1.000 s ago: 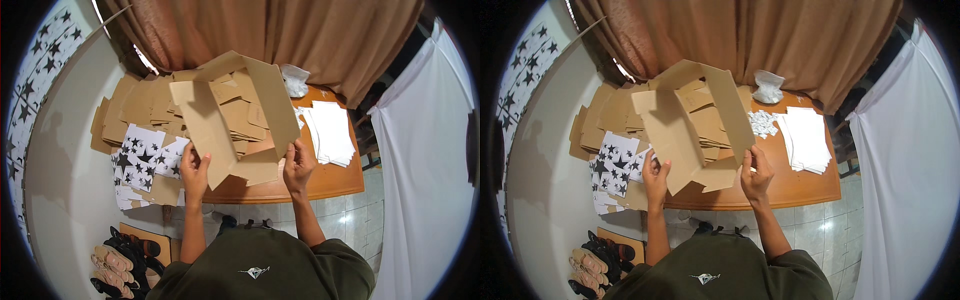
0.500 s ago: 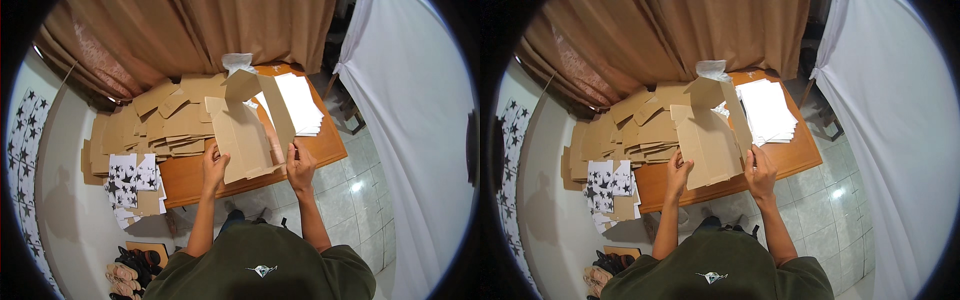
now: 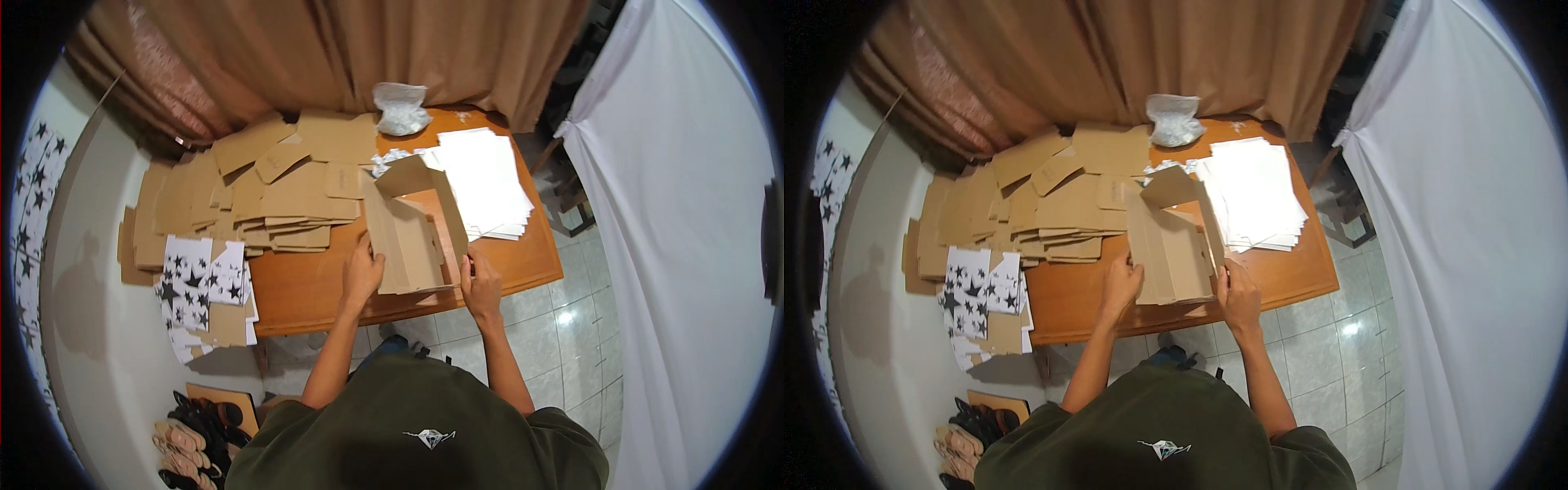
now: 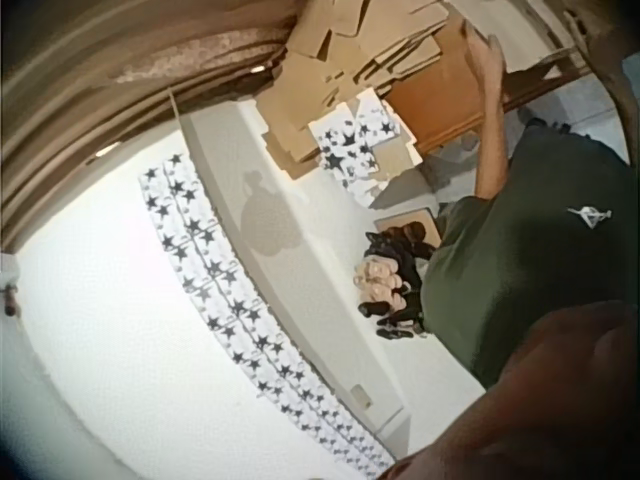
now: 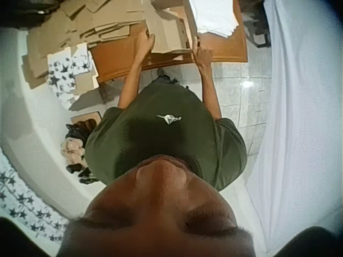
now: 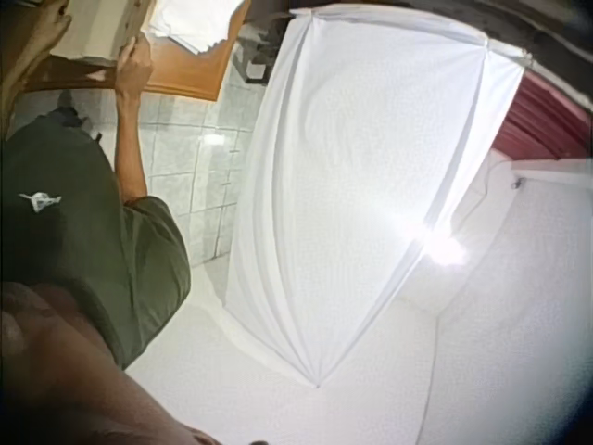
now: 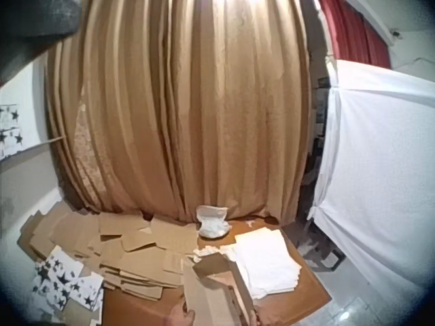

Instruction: Folding and assembling cardboard shoeboxes, lining them with paper, and stacking them on a shelf.

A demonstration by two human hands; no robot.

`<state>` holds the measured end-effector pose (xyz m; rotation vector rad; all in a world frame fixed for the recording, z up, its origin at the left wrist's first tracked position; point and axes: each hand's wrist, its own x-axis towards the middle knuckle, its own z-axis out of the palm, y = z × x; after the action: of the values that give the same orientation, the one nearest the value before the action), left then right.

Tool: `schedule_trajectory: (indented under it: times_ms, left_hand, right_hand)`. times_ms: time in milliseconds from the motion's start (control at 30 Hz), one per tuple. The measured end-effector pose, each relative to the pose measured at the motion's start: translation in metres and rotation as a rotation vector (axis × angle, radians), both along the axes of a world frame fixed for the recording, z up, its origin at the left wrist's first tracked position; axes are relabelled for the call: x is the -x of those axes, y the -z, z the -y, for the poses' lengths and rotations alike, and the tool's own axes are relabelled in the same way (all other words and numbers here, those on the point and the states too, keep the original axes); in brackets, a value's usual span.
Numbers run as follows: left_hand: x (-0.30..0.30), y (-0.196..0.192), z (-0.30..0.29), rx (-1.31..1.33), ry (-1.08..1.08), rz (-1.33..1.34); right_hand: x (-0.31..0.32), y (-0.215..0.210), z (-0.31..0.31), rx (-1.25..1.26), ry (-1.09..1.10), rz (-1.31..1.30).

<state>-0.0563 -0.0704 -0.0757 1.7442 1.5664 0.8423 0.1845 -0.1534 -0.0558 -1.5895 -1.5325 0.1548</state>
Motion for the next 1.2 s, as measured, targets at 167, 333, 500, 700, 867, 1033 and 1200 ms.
schedule_trajectory:
  times_ms: [167, 333, 500, 700, 867, 1033, 1200]
  left_hand:
    - [-0.001, 0.001, -0.013, 0.07, -0.045, -0.286]
    - [0.003, 0.022, -0.014, 0.123, -0.04, -0.397]
    - [0.014, 0.036, -0.022, 0.13, 0.001, -0.338]
    - [0.012, 0.058, -0.027, 0.158, 0.002, -0.251]
    - [0.006, 0.084, -0.027, 0.059, -0.012, -0.065]
    - [-0.002, 0.089, -0.041, 0.504, -0.06, 0.311]
    - [0.004, 0.127, -0.041, 0.566, -0.062, 0.53]
  right_hand:
    - [0.007, 0.026, -0.018, 0.135, -0.083, 0.023]
    - [0.027, 0.027, -0.038, 0.219, -0.192, -0.036]
    - [0.03, 0.034, -0.061, 0.298, -0.286, 0.083]
    - [0.016, 0.067, -0.078, 0.502, -0.301, -0.02]
    - [0.016, 0.042, -0.084, 0.499, -0.382, -0.159]
    - [-0.002, 0.057, -0.092, 0.544, -0.488, -0.108]
    - [-0.008, 0.081, -0.096, 0.775, -0.303, -0.139]
